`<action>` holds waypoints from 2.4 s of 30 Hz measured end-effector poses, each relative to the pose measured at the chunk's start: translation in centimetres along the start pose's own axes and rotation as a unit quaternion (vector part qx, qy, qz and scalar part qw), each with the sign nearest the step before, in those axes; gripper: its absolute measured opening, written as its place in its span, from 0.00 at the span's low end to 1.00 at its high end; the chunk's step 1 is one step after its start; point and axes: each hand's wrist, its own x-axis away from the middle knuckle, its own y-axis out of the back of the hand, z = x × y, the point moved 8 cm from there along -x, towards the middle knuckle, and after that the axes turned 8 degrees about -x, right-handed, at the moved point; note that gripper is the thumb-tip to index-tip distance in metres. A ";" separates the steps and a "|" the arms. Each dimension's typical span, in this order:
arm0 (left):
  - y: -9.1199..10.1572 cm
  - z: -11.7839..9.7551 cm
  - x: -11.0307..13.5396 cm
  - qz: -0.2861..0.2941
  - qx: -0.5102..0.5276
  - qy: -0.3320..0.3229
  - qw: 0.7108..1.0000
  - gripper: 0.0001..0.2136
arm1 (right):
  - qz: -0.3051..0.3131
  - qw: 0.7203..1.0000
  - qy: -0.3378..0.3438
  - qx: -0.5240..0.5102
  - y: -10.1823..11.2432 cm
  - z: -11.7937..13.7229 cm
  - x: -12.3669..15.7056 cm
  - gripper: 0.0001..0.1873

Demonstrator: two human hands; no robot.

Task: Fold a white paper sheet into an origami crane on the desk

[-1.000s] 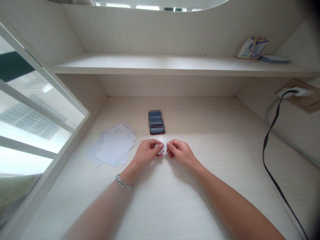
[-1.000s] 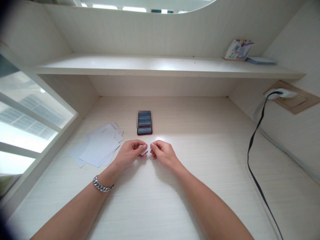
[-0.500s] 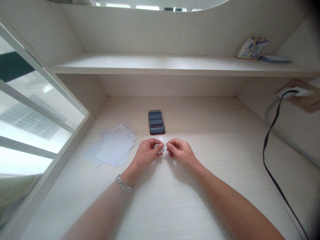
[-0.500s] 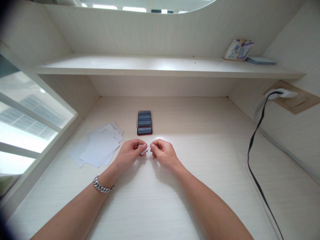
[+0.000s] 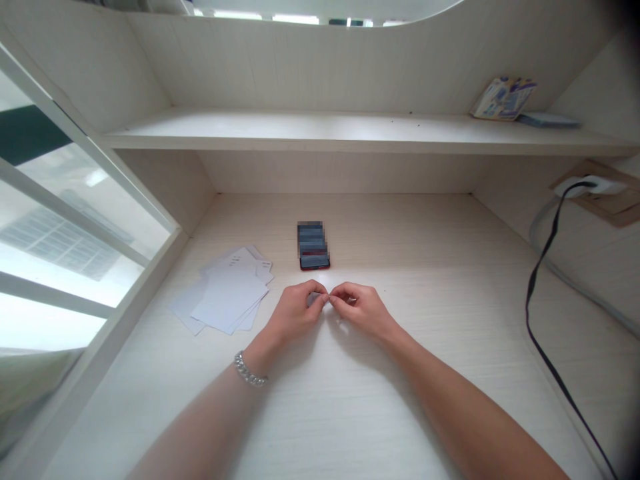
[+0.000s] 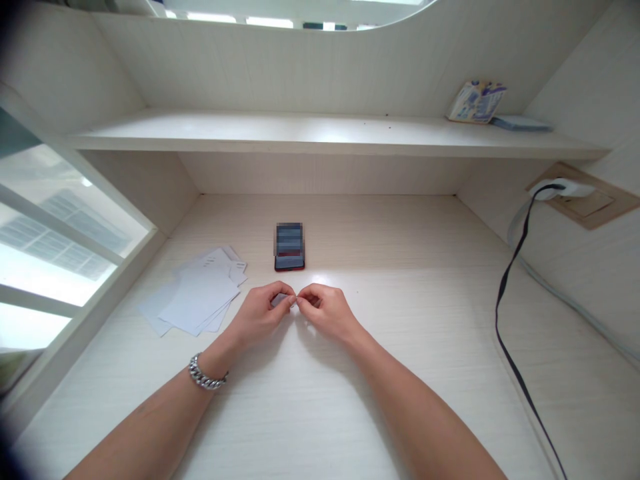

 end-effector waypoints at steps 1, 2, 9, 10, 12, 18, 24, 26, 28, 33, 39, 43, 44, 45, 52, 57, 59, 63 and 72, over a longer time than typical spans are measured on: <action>0.0 -0.1 0.0 0.004 -0.003 -0.006 1.000 0.07 | 0.003 1.000 0.005 0.011 0.0 0.2 0.0 0.08; -0.1 -0.2 0.0 0.009 -0.004 -0.010 1.000 0.07 | 0.007 1.000 0.010 0.022 -0.1 0.4 0.0 0.08; -0.4 -0.1 0.0 0.036 -0.002 0.004 0.999 0.07 | 0.007 0.999 -0.038 0.016 0.2 -0.4 -0.3 0.05; -0.5 0.0 0.0 0.036 0.001 0.008 0.999 0.07 | 0.010 0.999 -0.053 -0.001 0.2 -0.8 -0.3 0.05; -0.5 0.2 0.0 0.036 0.007 0.015 0.999 0.08 | 0.015 0.997 -0.073 -0.036 0.1 -1.4 -0.3 0.05; -0.4 0.7 0.0 0.038 0.029 0.024 0.999 0.08 | 0.039 0.986 -0.117 -0.115 0.0 -2.4 -0.2 0.08; 0.5 1.6 0.0 0.016 0.045 0.057 0.997 0.08 | -0.011 0.986 -0.120 -0.119 1.5 -2.5 -0.4 0.09; 0.3 1.2 0.0 0.019 0.036 0.045 0.998 0.08 | 0.000 0.990 -0.097 -0.102 1.1 -2.0 -0.4 0.10; 0.0 0.8 0.0 0.020 0.020 0.035 0.999 0.09 | 0.009 0.996 -0.068 -0.060 0.7 -1.5 -0.4 0.09; -0.4 0.3 0.1 0.027 0.001 0.027 0.999 0.09 | 0.024 0.999 -0.042 0.010 0.3 -0.8 -0.2 0.08; 0.0 1.0 0.0 0.026 0.046 0.044 0.998 0.09 | 0.032 0.997 -0.066 -0.020 0.8 -1.2 -0.2 0.08; 0.2 1.3 0.0 0.023 0.065 0.052 0.996 0.09 | 0.022 0.994 -0.081 -0.071 0.8 -1.6 -0.3 0.09; 0.2 1.2 0.0 0.023 0.060 0.051 0.997 0.09 | 0.021 0.995 -0.072 -0.068 0.8 -1.5 -0.3 0.09; 0.1 1.1 0.0 0.022 0.052 0.050 0.997 0.09 | 0.021 0.996 -0.062 -0.059 0.7 -1.4 -0.3 0.09; -0.2 1.0 0.0 0.025 0.048 0.048 0.997 0.09 | 0.029 0.996 -0.067 -0.052 0.4 -1.6 -0.4 0.06; -0.6 1.6 0.0 0.016 0.100 0.064 0.993 0.10 | 0.020 0.988 -0.089 -0.122 0.4 -1.6 -0.5 0.07; -0.7 1.5 0.0 0.013 0.103 0.062 0.993 0.10 | 0.018 0.988 -0.083 -0.132 0.3 -1.4 -0.5 0.09; -0.9 0.8 -0.1 0.028 0.092 0.051 0.994 0.11 | 0.010 0.987 -0.079 -0.137 0.0 -1.5 -0.4 0.10; -0.6 0.0 -0.1 0.047 0.078 0.031 0.995 0.10 | 0.041 0.996 -0.049 -0.059 -0.4 -1.1 -0.2 0.09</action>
